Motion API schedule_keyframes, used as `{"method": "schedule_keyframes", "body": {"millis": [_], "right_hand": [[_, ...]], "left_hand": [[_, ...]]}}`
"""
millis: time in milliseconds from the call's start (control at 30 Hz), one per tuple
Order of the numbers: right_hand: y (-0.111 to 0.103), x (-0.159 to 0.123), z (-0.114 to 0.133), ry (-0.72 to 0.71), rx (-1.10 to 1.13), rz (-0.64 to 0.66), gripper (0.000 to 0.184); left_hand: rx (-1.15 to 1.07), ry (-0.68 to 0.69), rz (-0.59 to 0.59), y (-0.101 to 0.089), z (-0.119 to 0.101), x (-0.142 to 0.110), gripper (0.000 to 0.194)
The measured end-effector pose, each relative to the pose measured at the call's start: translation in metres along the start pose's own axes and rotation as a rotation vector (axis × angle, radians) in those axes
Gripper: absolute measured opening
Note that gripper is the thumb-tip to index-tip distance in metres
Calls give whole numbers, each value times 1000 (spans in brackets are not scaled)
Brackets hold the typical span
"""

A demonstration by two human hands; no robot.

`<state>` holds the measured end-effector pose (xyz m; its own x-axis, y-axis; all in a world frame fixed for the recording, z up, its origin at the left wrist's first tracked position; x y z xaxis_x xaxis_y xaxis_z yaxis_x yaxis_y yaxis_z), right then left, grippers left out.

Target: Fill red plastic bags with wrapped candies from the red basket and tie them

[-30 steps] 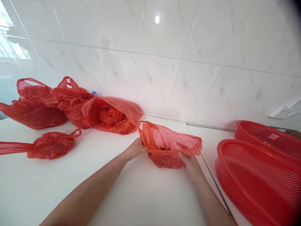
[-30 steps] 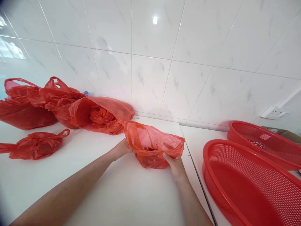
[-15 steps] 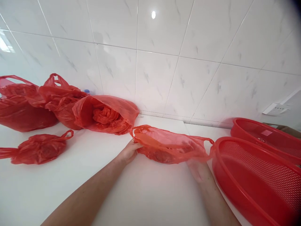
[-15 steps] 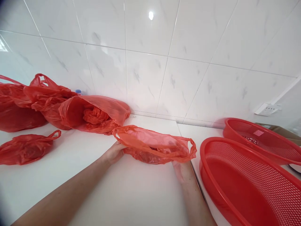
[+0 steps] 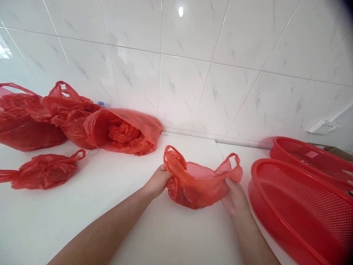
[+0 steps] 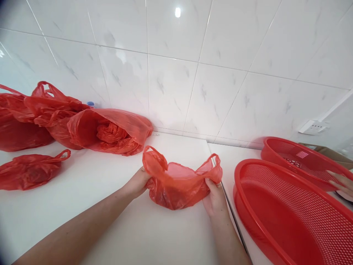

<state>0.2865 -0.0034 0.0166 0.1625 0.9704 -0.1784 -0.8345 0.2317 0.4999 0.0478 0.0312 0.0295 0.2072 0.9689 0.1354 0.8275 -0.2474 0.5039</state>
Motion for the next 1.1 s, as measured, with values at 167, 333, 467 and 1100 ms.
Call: {"method": "schedule_keyframes", "body": {"millis": [167, 333, 467, 1100], "right_hand": [[-4, 3, 6, 35, 14, 20, 39], [12, -1, 1, 31, -53, 125, 49], [18, 1, -1, 70, -58, 187, 58], [37, -8, -19, 171, 219, 238, 4]], "left_hand": [[-111, 68, -162, -26, 1, 15, 22], [-144, 30, -225, -36, 8, 18, 22], [-158, -12, -169, -27, 11, 14, 23], [-223, -261, -355, -20, 41, 0, 9]]}}
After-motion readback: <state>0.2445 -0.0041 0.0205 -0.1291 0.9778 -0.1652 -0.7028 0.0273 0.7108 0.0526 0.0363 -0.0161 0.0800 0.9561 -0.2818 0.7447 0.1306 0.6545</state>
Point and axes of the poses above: each hand's wrist, its own x-axis towards the middle knuckle, its own y-axis out of the palm, z = x × y, the point moved 7 cm from there along x, towards the middle knuckle, and after that the axes turned 11 degrees about y, right-handed, at the moved point
